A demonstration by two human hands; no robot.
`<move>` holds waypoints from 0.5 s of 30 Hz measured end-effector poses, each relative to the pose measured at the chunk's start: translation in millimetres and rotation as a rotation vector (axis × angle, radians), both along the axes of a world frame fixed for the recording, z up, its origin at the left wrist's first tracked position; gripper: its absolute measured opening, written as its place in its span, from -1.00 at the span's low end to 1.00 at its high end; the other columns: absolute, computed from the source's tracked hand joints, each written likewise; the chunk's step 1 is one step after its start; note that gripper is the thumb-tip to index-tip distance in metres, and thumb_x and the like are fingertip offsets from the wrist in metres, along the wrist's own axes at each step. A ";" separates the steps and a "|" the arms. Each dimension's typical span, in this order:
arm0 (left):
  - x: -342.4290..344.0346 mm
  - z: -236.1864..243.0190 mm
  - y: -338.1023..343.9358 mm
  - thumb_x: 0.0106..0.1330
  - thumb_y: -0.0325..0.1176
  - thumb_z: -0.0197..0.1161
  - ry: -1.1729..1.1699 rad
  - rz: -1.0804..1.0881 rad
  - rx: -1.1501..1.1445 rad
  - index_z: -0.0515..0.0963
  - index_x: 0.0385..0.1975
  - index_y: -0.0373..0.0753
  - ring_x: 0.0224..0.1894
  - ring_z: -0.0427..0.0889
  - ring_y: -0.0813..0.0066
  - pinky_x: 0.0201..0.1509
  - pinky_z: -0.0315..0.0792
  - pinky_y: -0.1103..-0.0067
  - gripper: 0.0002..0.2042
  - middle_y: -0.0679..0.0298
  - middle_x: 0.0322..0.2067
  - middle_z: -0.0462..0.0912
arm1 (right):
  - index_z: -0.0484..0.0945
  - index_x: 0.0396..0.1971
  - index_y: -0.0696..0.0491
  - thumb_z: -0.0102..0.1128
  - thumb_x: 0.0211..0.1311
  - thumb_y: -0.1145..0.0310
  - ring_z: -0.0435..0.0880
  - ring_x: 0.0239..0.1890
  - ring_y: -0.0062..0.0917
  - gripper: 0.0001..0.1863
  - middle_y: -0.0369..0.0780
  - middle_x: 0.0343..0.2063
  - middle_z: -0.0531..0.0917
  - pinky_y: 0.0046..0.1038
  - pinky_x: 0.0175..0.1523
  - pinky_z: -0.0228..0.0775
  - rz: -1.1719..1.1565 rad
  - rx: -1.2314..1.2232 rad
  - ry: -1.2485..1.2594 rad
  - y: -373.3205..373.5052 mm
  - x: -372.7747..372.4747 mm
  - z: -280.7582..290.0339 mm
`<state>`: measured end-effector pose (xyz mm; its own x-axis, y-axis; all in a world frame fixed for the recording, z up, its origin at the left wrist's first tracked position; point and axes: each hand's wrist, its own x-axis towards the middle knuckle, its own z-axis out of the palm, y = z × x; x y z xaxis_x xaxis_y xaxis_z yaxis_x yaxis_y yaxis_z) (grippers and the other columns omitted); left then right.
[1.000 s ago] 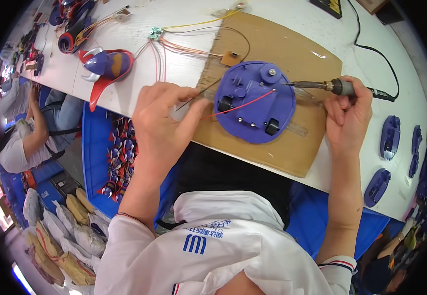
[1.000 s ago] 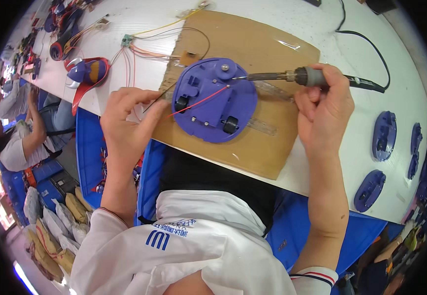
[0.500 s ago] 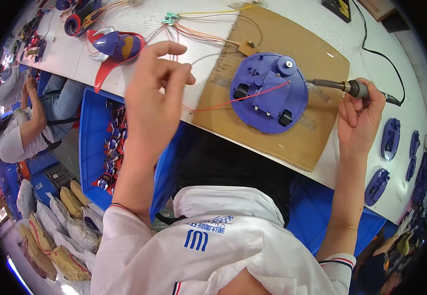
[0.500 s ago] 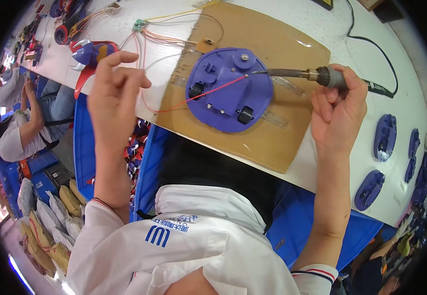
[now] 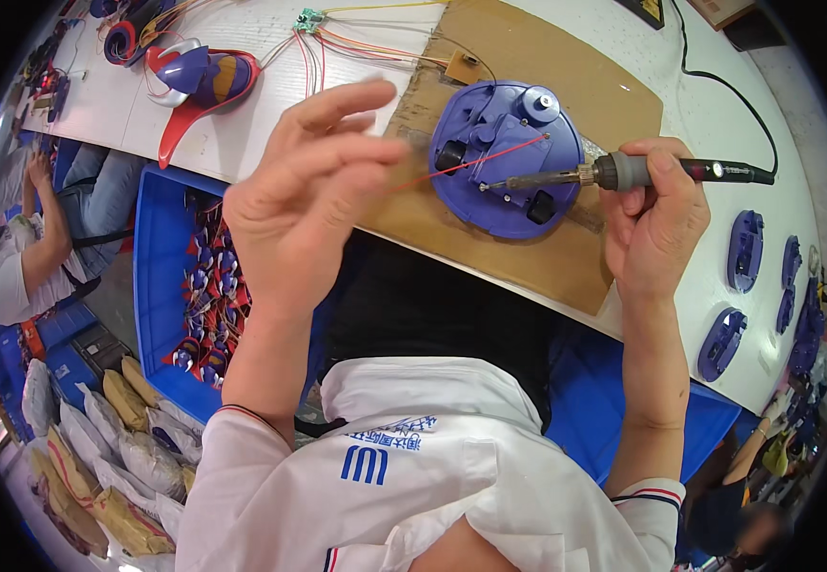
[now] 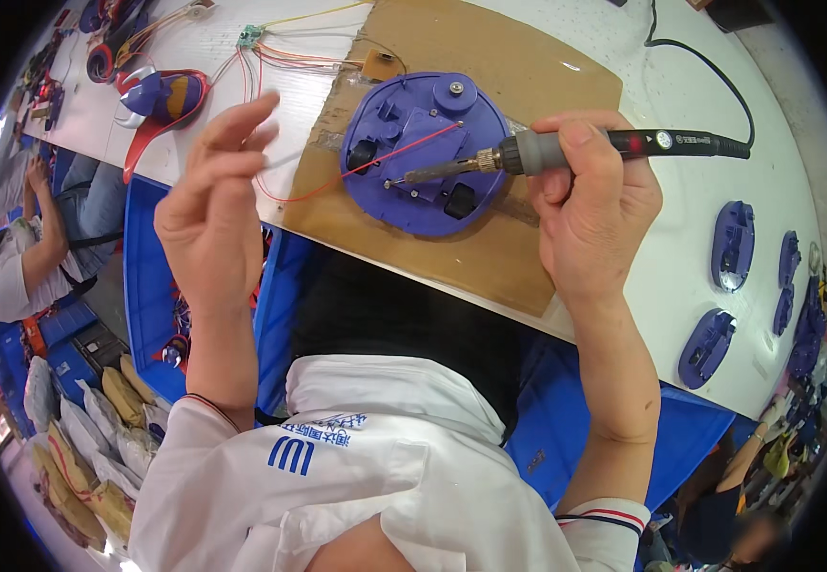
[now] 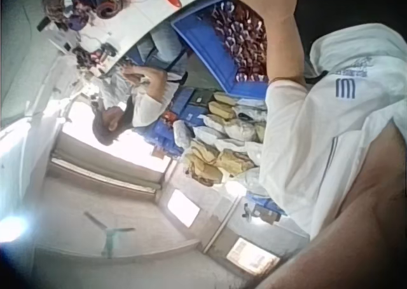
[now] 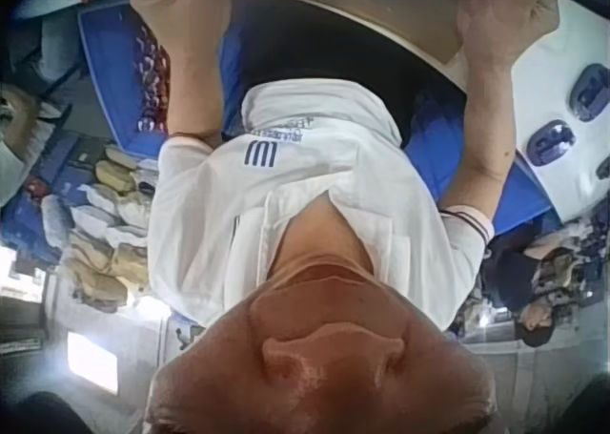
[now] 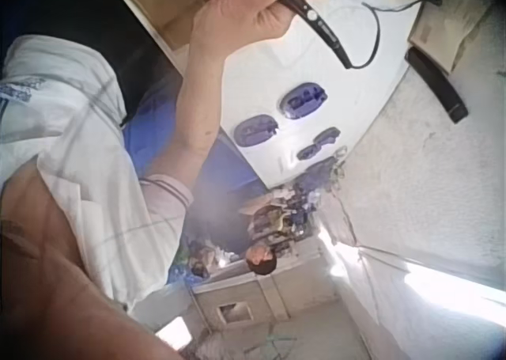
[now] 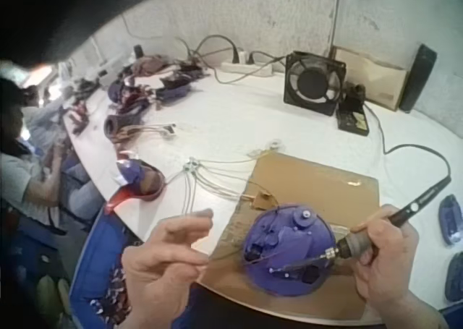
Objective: Soldering electrical wires to the base components of electric fans.
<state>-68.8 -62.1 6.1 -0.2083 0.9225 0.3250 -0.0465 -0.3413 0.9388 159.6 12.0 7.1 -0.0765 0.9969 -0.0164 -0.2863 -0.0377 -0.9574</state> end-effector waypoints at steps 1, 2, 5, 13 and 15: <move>1.2 -0.4 3.2 0.25 -0.49 0.21 -0.230 -0.033 0.039 0.59 -0.21 -0.41 -0.43 0.54 0.50 -0.34 0.43 0.69 -0.83 0.14 -0.39 0.60 | 0.52 -0.36 0.16 -0.06 0.31 0.35 0.05 -0.84 -0.79 -0.78 -0.35 -0.77 0.31 -0.75 -0.72 -0.10 -0.001 0.000 0.001 -0.6 -0.9 -0.7; 3.0 -0.2 6.5 0.25 -0.49 0.21 -0.461 -0.065 0.077 0.59 -0.21 -0.40 -0.40 0.54 0.51 -0.34 0.42 0.71 -0.83 0.15 -0.37 0.59 | 0.52 -0.36 0.16 -0.06 0.31 0.35 0.05 -0.84 -0.79 -0.78 -0.35 -0.77 0.31 -0.75 -0.72 -0.10 -0.001 -0.001 0.002 -1.4 -1.6 -1.3; 2.0 6.9 9.1 0.26 -0.49 0.19 -0.679 -0.081 0.074 0.60 -0.20 -0.38 -0.39 0.52 0.53 -0.34 0.38 0.73 -0.84 0.17 -0.35 0.58 | 0.52 -0.37 0.16 -0.05 0.31 0.35 0.05 -0.83 -0.79 -0.79 -0.35 -0.77 0.31 -0.75 -0.72 -0.10 0.003 0.006 -0.001 -2.7 -2.9 -2.2; 14.6 10.0 -10.4 0.26 -0.54 0.16 0.134 0.210 -0.209 0.62 -0.24 -0.34 -0.55 0.32 0.63 -0.48 0.21 0.74 -0.85 0.30 -0.43 0.50 | 0.52 -0.37 0.16 -0.05 0.31 0.35 0.07 -0.83 -0.79 -0.79 -0.35 -0.77 0.32 -0.76 -0.72 -0.09 -0.005 0.012 0.004 -4.1 -0.3 -2.7; 22.4 3.5 -14.9 0.17 -0.60 0.22 0.313 0.203 -0.151 0.62 -0.24 -0.35 -0.62 0.25 0.66 -0.55 0.17 0.73 -0.83 0.32 -0.51 0.50 | 0.52 -0.37 0.16 -0.05 0.31 0.35 0.07 -0.83 -0.80 -0.78 -0.35 -0.76 0.32 -0.76 -0.72 -0.09 -0.012 0.013 -0.001 -4.1 -0.6 -3.3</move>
